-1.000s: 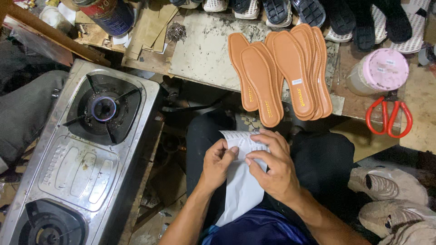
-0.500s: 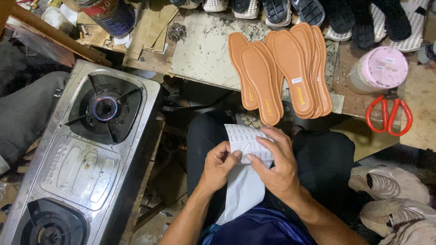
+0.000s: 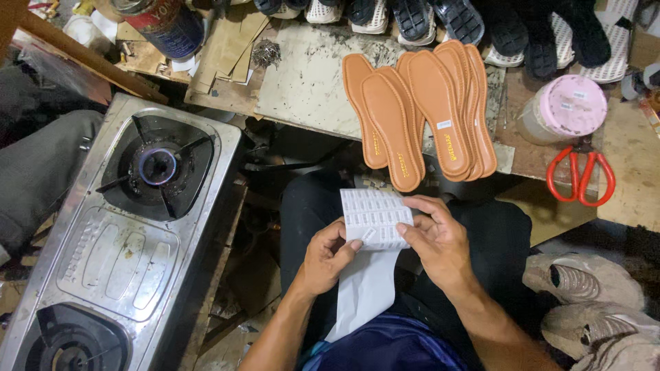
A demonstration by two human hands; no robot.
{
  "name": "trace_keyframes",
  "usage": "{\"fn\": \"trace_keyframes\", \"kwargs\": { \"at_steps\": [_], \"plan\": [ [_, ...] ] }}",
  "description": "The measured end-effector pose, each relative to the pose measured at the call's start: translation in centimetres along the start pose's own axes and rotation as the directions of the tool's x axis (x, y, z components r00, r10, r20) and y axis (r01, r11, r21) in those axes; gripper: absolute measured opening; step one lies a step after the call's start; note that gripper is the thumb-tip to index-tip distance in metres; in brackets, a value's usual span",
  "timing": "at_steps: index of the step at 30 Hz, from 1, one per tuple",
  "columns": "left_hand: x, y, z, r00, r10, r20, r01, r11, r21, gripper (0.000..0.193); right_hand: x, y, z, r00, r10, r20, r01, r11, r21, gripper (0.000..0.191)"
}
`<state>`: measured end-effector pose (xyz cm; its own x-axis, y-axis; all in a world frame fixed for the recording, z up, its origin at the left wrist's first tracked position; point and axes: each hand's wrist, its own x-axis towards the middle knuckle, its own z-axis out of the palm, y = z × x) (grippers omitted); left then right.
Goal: The person sits on the floor and peels small white labels one at a time from a backing sheet, pressing each label onto the heel of a shoe insole. They place each labeled insole onto a growing stack on the workbench and pair the insoles into sets.
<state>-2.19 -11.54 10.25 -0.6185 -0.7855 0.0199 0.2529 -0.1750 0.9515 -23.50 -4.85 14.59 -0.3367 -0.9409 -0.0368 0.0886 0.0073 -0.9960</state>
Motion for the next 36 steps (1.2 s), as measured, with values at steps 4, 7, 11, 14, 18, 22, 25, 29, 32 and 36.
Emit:
{"fn": "trace_keyframes", "kwargs": {
  "at_steps": [4,7,11,14,18,22,25,29,32,36],
  "plan": [
    [0.4,0.0,0.1,0.983,-0.181,-0.018,0.18,0.983,-0.022,0.022,-0.3,0.3,-0.2,0.998,-0.069,0.011,0.069,0.996,-0.053,0.039],
    [0.8,-0.2,0.3,0.98,-0.195,-0.039,0.194,0.981,-0.026,0.028,-0.1,-0.1,-0.3,0.997,-0.078,0.03,0.081,0.99,-0.116,0.034],
    [0.9,-0.3,0.1,0.97,-0.213,-0.114,0.217,0.976,0.02,0.028,1.8,-1.5,-2.0,0.947,-0.319,0.03,0.26,0.713,-0.651,0.027],
    [0.8,-0.2,-0.2,0.966,-0.221,-0.132,0.219,0.975,-0.032,0.029,4.5,-2.8,-3.9,0.854,-0.507,0.114,0.339,0.378,-0.862,0.03],
    [0.6,-0.4,-0.4,0.955,-0.238,-0.176,0.241,0.971,-0.004,0.029,7.5,-3.6,-4.8,0.85,-0.498,0.172,0.269,0.131,-0.954,0.038],
    [0.4,-1.1,-1.0,0.953,-0.219,-0.21,0.215,0.976,-0.045,0.028,8.8,-3.1,-5.0,0.891,-0.419,0.173,0.222,0.071,-0.972,0.052],
    [0.4,-1.8,-2.6,0.946,-0.205,-0.25,0.192,0.978,-0.076,0.028,9.4,-2.4,-5.9,0.871,-0.459,0.174,0.231,0.07,-0.97,0.045],
    [0.4,-3.2,-4.9,0.926,-0.19,-0.325,0.171,0.981,-0.087,0.025,10.4,-2.1,-8.2,0.804,-0.582,0.123,0.281,0.189,-0.941,0.026],
    [0.4,-4.3,-5.9,0.913,-0.247,-0.324,0.193,0.962,-0.191,0.024,10.4,-2.7,-10.0,0.818,-0.575,-0.005,0.229,0.334,-0.914,0.026],
    [0.6,-5.0,-6.1,0.907,-0.274,-0.319,0.236,0.959,-0.154,0.023,10.3,-3.2,-12.1,0.763,-0.626,-0.161,0.223,0.488,-0.844,0.017]
  ]
}}
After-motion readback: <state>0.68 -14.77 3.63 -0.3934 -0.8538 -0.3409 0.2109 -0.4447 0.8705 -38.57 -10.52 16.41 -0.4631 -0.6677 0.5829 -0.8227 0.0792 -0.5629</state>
